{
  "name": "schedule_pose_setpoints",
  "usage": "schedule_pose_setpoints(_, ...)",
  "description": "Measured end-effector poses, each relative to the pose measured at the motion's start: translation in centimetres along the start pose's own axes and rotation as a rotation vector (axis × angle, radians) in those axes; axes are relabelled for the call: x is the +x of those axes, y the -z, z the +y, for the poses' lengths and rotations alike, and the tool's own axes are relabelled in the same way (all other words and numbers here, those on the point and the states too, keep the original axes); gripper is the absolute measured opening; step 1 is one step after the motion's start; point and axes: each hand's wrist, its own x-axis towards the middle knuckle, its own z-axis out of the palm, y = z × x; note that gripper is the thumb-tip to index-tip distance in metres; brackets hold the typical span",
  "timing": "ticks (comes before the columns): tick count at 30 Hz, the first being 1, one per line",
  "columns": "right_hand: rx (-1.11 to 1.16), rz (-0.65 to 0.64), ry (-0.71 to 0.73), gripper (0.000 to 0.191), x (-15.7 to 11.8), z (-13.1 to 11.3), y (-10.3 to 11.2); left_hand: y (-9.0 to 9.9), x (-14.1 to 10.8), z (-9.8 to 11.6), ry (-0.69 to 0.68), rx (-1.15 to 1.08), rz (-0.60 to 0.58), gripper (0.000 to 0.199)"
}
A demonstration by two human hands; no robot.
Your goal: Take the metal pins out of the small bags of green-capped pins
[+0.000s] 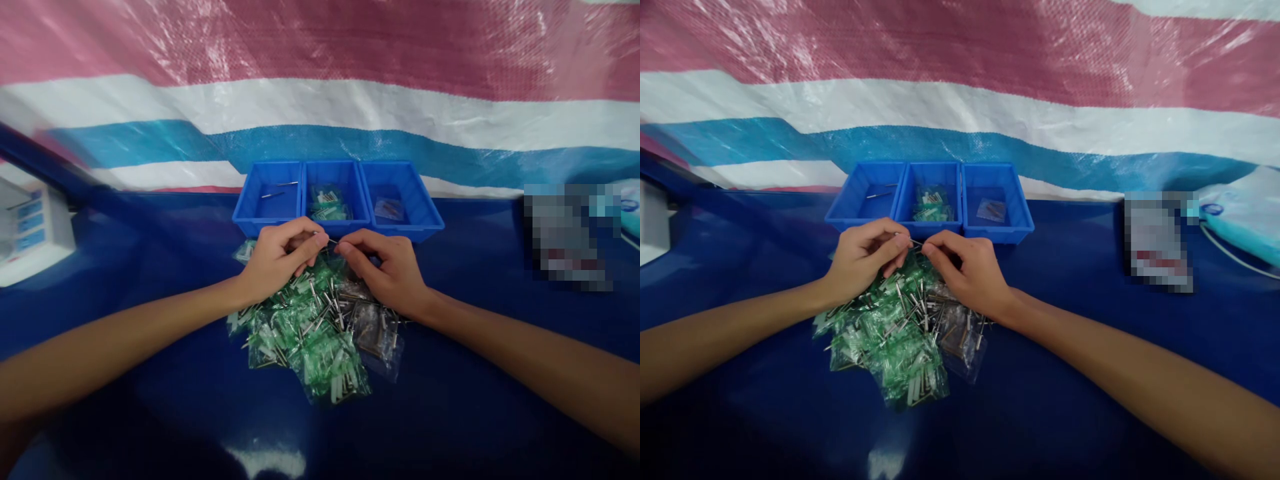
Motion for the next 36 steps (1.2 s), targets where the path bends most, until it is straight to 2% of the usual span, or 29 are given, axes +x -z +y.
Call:
schedule_pose_setpoints(14, -0.011, -0.077, -0.022, 0.019, 0.03, 0.18, 0.01, -0.23, 0.07, 0.31, 0.022, 0.080, 0.006, 0.018)
schedule_pose_setpoints(36, -0.009, -0.090, -0.029, 0.019, -0.01, 0.22, -0.04, -0.29, 0.18, 0.54, 0.019, 0.156, -0.004, 0.018)
